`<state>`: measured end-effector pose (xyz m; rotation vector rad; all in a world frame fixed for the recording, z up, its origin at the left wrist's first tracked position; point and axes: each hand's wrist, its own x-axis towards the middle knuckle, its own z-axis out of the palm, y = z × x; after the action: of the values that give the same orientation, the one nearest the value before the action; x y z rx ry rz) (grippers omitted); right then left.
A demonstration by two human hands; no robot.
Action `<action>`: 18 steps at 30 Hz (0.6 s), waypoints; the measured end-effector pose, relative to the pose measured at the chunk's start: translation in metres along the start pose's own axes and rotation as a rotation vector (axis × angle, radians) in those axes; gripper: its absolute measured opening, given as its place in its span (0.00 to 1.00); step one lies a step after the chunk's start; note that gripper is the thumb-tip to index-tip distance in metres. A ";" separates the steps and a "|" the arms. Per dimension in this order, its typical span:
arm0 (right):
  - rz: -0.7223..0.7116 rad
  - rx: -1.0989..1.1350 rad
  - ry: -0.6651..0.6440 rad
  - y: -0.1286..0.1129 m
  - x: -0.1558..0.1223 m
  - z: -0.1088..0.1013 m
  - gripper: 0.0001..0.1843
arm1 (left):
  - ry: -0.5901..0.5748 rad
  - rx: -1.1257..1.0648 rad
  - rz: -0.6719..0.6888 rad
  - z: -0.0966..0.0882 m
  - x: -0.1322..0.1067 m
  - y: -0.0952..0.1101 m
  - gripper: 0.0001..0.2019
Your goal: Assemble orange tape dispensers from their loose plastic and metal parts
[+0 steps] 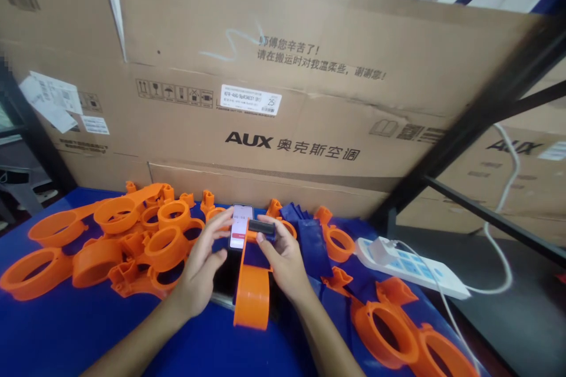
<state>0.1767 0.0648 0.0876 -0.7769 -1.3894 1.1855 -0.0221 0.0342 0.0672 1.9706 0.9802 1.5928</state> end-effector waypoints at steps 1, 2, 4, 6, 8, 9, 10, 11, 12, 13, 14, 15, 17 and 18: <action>-0.009 -0.005 0.028 0.002 0.002 -0.005 0.17 | 0.033 -0.155 -0.165 0.010 0.006 0.000 0.26; -0.014 -0.014 0.042 0.005 0.003 -0.008 0.19 | 0.041 -0.300 -0.311 0.021 0.012 0.000 0.25; -0.031 -0.047 0.056 0.011 0.002 -0.011 0.22 | -0.003 -0.510 -0.515 0.040 0.022 0.002 0.25; -0.049 -0.099 0.067 0.018 0.000 -0.011 0.23 | -0.063 -0.616 -0.600 0.053 0.028 0.004 0.24; -0.048 -0.131 0.078 0.023 -0.002 -0.010 0.25 | -0.071 -0.659 -0.612 0.056 0.029 0.003 0.22; -0.033 -0.127 0.079 0.024 -0.003 -0.009 0.26 | -0.047 -0.659 -0.607 0.055 0.029 0.002 0.21; -0.012 -0.111 0.079 0.024 -0.004 -0.008 0.28 | -0.005 -0.642 -0.597 0.053 0.028 0.001 0.20; 0.010 -0.089 0.077 0.023 -0.004 -0.008 0.29 | 0.048 -0.608 -0.583 0.050 0.028 -0.001 0.19; 0.034 -0.069 0.071 0.023 -0.004 -0.007 0.28 | 0.103 -0.563 -0.565 0.046 0.027 -0.002 0.19; 0.058 -0.058 0.061 0.022 -0.005 -0.007 0.26 | 0.151 -0.519 -0.547 0.043 0.026 -0.003 0.19; 0.077 -0.057 0.050 0.021 -0.005 -0.007 0.22 | 0.184 -0.482 -0.533 0.041 0.026 -0.003 0.19; 0.092 -0.068 0.033 0.021 -0.006 -0.008 0.18 | 0.199 -0.459 -0.526 0.040 0.026 -0.004 0.19; 0.112 -0.121 -0.001 0.022 -0.007 -0.009 0.14 | 0.187 -0.452 -0.528 0.039 0.026 -0.004 0.20; 0.114 -0.158 -0.015 0.022 -0.008 -0.009 0.15 | 0.177 -0.455 -0.533 0.040 0.026 -0.003 0.20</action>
<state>0.1839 0.0654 0.0631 -0.9707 -1.4811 1.1803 0.0176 0.0596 0.0716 1.1609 0.9920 1.5192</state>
